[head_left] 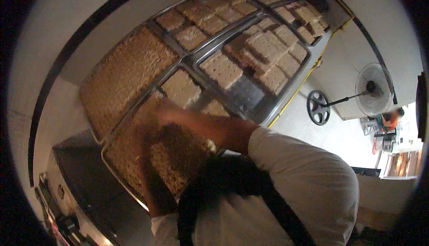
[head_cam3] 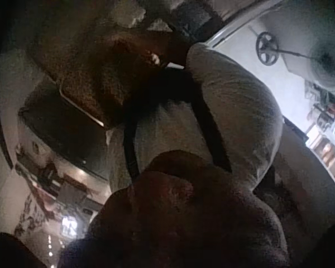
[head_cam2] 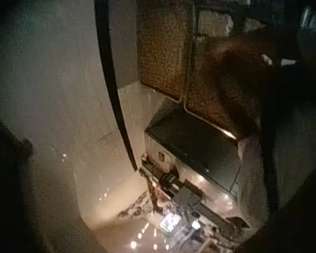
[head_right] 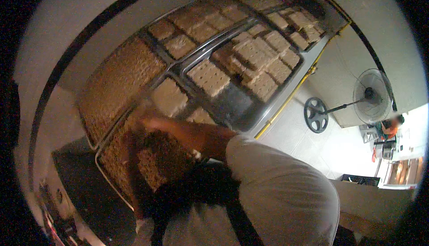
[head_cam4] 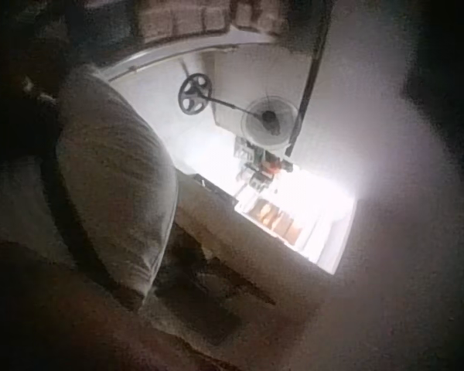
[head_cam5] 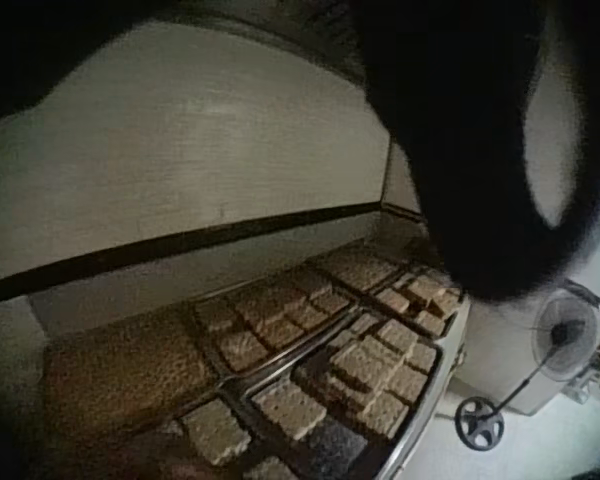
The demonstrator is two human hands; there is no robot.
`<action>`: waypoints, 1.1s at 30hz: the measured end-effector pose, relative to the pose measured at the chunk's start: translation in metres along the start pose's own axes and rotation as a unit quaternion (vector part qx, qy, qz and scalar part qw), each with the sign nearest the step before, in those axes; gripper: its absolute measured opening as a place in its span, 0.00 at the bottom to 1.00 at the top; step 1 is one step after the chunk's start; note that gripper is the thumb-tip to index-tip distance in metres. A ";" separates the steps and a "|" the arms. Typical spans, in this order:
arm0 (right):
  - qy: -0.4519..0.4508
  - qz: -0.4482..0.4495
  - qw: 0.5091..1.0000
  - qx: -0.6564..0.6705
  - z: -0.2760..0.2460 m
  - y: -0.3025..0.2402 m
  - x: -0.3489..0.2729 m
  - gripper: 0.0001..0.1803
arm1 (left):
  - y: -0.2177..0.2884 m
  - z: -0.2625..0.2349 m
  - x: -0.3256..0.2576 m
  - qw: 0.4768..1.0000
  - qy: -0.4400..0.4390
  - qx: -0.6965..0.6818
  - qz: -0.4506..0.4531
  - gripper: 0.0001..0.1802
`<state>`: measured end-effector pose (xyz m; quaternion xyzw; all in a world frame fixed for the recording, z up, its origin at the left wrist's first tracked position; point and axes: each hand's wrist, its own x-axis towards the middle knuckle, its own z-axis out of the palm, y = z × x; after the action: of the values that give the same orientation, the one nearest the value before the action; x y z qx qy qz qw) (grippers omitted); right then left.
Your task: The person arranges rectangular food blocks on metal trays. They pick up blocks from a large tray and place them neatly in rows on smaller trays, repeating the process continuously.
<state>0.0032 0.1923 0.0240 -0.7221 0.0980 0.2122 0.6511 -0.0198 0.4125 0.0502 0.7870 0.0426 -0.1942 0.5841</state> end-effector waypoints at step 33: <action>0.236 -0.108 0.966 0.022 -0.056 0.093 -0.170 0.15 | 0.040 0.124 0.066 0.806 -0.001 0.538 0.248 0.24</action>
<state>-0.1771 0.1016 0.0177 -0.7433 0.1752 -0.0379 0.6445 0.0212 0.2736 0.0330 0.9585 -0.2663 -0.0354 0.0959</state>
